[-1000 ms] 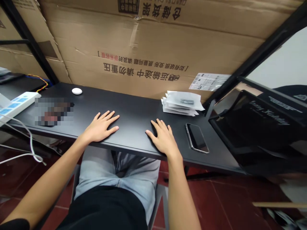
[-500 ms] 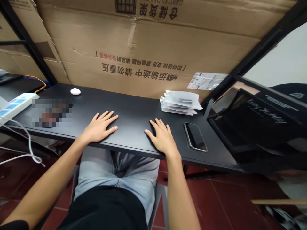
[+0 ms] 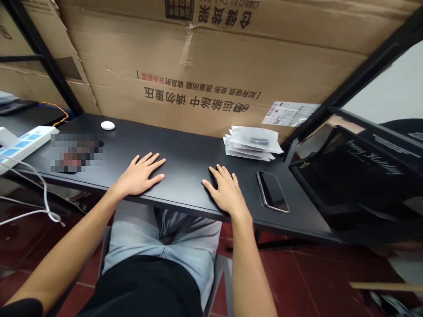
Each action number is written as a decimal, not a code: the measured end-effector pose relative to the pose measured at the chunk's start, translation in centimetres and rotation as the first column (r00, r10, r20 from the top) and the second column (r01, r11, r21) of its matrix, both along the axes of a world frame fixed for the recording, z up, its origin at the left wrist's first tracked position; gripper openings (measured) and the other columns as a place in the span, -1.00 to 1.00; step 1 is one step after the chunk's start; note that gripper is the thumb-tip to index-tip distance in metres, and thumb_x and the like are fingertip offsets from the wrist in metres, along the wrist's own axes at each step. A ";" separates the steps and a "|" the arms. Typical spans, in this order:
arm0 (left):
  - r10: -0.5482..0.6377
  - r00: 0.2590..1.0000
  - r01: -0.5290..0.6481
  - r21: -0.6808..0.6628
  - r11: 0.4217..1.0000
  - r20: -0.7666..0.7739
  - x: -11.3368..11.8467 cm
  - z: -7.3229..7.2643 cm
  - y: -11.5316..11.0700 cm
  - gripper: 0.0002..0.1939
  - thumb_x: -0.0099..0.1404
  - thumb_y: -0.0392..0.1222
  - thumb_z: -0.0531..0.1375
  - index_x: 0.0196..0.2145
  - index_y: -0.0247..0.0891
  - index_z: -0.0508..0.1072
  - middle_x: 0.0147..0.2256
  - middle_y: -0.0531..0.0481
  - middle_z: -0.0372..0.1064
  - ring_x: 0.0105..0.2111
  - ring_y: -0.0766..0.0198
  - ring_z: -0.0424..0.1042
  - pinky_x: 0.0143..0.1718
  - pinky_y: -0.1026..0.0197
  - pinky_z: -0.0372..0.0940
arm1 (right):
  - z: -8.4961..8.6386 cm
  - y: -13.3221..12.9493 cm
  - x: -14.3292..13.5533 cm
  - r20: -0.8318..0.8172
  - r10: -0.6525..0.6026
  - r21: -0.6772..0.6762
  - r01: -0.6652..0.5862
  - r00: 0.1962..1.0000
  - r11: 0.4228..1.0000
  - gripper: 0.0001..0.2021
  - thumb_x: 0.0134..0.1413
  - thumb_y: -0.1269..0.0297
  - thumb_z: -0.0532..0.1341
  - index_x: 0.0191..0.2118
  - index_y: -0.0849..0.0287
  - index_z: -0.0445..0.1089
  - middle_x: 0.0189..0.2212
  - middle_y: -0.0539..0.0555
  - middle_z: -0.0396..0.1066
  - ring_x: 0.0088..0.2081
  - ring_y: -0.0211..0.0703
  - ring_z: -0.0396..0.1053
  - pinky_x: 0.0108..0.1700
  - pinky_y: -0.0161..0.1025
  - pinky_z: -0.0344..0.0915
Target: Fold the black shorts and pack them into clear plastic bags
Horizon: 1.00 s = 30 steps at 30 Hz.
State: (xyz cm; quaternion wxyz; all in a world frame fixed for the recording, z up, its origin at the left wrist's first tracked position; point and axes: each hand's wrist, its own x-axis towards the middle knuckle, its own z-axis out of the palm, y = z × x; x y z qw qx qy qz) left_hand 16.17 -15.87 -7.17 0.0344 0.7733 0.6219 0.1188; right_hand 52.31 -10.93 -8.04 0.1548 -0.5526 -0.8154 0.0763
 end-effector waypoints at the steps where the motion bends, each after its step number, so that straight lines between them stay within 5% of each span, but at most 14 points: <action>1: 0.001 1.000 -0.001 -0.001 1.000 0.000 0.0 0.0 0.0 -0.24 0.68 0.34 -0.02 0.65 0.01 0.23 0.67 -0.09 -0.02 0.68 -0.17 -0.05 0.64 -0.47 -0.10 | 0.0 0.0 0.0 0.000 -0.001 -0.002 0.001 1.000 1.000 -0.28 0.58 -0.25 0.08 0.59 0.08 0.30 0.66 0.31 0.12 0.69 0.34 0.02 0.66 0.52 -0.05; 17: 0.003 1.000 -0.003 -0.010 1.000 -0.022 -0.1 -0.2 0.2 -0.22 0.68 0.33 -0.06 0.66 -0.02 0.20 0.67 -0.11 -0.04 0.69 -0.19 -0.09 0.64 -0.49 -0.12 | 0.0 -0.6 -0.3 -0.002 -0.003 -0.005 0.003 1.000 1.000 -0.30 0.60 -0.22 0.10 0.60 0.04 0.28 0.66 0.29 0.11 0.70 0.30 -0.01 0.66 0.49 -0.07; 21: -0.012 1.000 0.013 0.020 1.000 -0.019 -0.2 -0.6 0.2 -0.25 0.69 0.31 -0.04 0.65 -0.02 0.24 0.66 -0.13 0.00 0.68 -0.21 -0.03 0.62 -0.51 -0.10 | 1.7 0.0 0.1 0.066 0.029 0.034 -0.031 0.997 0.999 -0.38 0.57 -0.19 0.16 0.49 0.04 0.43 0.54 0.30 0.37 0.56 0.31 0.30 0.55 0.36 0.26; 25: -0.023 1.000 0.023 0.087 0.996 0.005 -0.3 -0.7 0.4 -0.29 0.67 0.29 0.01 0.56 -0.09 0.38 0.62 -0.20 0.14 0.64 -0.26 0.09 0.58 -0.53 0.01 | 6.0 4.6 2.7 0.191 -0.133 0.213 0.091 0.972 0.973 -0.56 0.58 -0.07 0.16 0.15 0.08 0.66 0.03 0.28 0.73 0.12 0.29 0.67 0.23 0.12 0.52; 27: -0.014 0.999 0.008 0.143 0.990 0.044 -0.3 -0.3 0.6 -0.39 0.66 0.23 0.05 0.37 -0.15 0.57 0.51 -0.24 0.37 0.53 -0.26 0.30 0.52 -0.42 0.20 | 8.1 8.3 4.9 0.233 -0.202 0.397 0.096 0.951 0.913 -0.53 0.55 0.06 0.19 0.28 0.29 0.56 0.19 0.46 0.63 0.24 0.40 0.57 0.31 0.20 0.44; 30: 0.025 0.993 -0.049 0.195 0.980 0.119 0.0 0.6 0.8 -0.54 0.65 0.15 0.07 0.00 -0.13 0.70 0.11 -0.21 0.71 0.13 -0.15 0.66 0.17 -0.16 0.52 | 10.1 13.7 8.0 0.362 -0.137 0.418 -0.029 0.922 0.908 -0.25 0.41 0.18 0.34 0.51 0.59 0.25 0.45 0.70 0.34 0.42 0.54 0.38 0.41 0.32 0.31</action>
